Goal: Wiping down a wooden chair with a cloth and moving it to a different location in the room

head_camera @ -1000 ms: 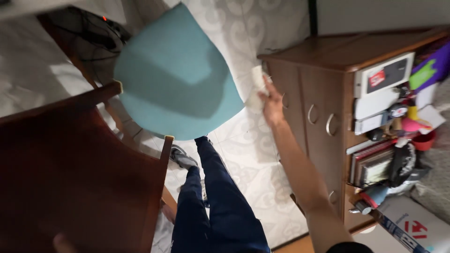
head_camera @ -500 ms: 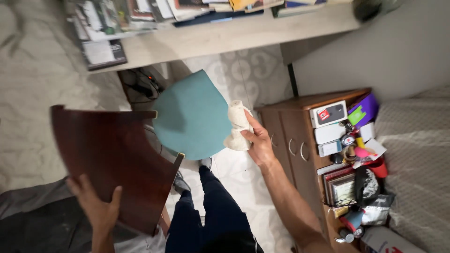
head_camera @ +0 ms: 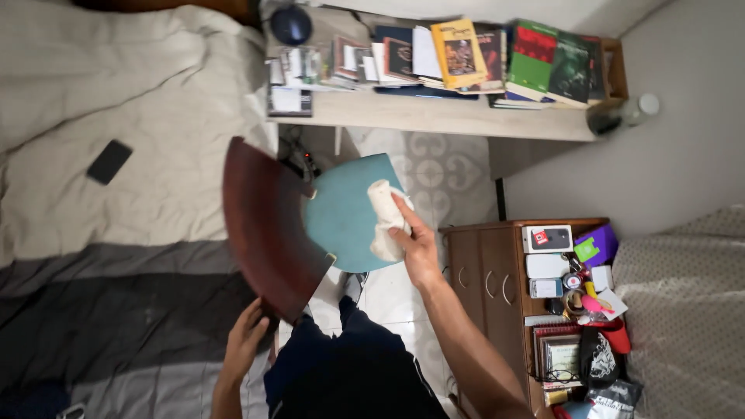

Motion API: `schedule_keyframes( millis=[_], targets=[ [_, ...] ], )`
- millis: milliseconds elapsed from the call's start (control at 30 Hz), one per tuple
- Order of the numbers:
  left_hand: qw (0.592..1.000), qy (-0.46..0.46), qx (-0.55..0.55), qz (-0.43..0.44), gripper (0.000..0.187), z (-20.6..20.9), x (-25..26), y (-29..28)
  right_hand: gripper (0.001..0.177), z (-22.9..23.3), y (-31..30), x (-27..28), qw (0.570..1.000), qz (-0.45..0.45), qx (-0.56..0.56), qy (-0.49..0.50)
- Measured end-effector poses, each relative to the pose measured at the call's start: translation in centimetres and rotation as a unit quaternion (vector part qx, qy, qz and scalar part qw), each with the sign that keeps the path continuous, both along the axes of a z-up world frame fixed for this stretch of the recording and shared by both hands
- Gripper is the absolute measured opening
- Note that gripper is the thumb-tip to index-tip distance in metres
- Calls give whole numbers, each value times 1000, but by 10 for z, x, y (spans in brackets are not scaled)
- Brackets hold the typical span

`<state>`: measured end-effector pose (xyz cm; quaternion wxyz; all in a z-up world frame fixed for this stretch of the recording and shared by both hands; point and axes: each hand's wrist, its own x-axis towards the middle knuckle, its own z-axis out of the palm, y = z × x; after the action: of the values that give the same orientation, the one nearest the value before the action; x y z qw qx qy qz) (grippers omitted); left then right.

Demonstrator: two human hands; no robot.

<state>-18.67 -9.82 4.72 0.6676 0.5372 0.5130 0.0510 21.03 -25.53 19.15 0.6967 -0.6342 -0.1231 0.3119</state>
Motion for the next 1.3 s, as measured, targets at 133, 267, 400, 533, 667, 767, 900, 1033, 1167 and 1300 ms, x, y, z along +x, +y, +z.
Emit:
schedule_keyframes(
  millis=[133,267,400,533,667,767,900,1033,1167,1300],
  targets=[
    [998,-37,44,10,65,-15,-23,14,62,17,35,-37,997,46,-15,-59],
    [990,-18,134,-35,62,-10,-43,25,55,-2,72,-82,894,163,-156,-387],
    [988,-45,146,-22,56,2,-64,39,39,-8,121,-114,755,157,-306,-558],
    [989,-74,130,-9,55,-16,-83,48,43,27,174,-145,833,223,-172,-477],
    [979,-153,125,39,51,-16,-85,64,47,114,189,-180,885,292,14,-362],
    [963,-216,117,114,49,-6,-80,80,47,117,188,-183,899,319,67,-293],
    [948,-98,44,299,39,26,-75,98,65,28,195,-159,947,250,-45,-198],
    [949,-39,27,310,43,-29,-76,106,71,-79,196,-144,963,182,-79,-182],
    [973,-26,25,227,60,-57,-55,104,89,-185,184,-139,991,49,-126,-2],
    [987,-110,56,100,73,-74,-24,90,123,-237,164,-170,957,81,-275,46]
  ],
)
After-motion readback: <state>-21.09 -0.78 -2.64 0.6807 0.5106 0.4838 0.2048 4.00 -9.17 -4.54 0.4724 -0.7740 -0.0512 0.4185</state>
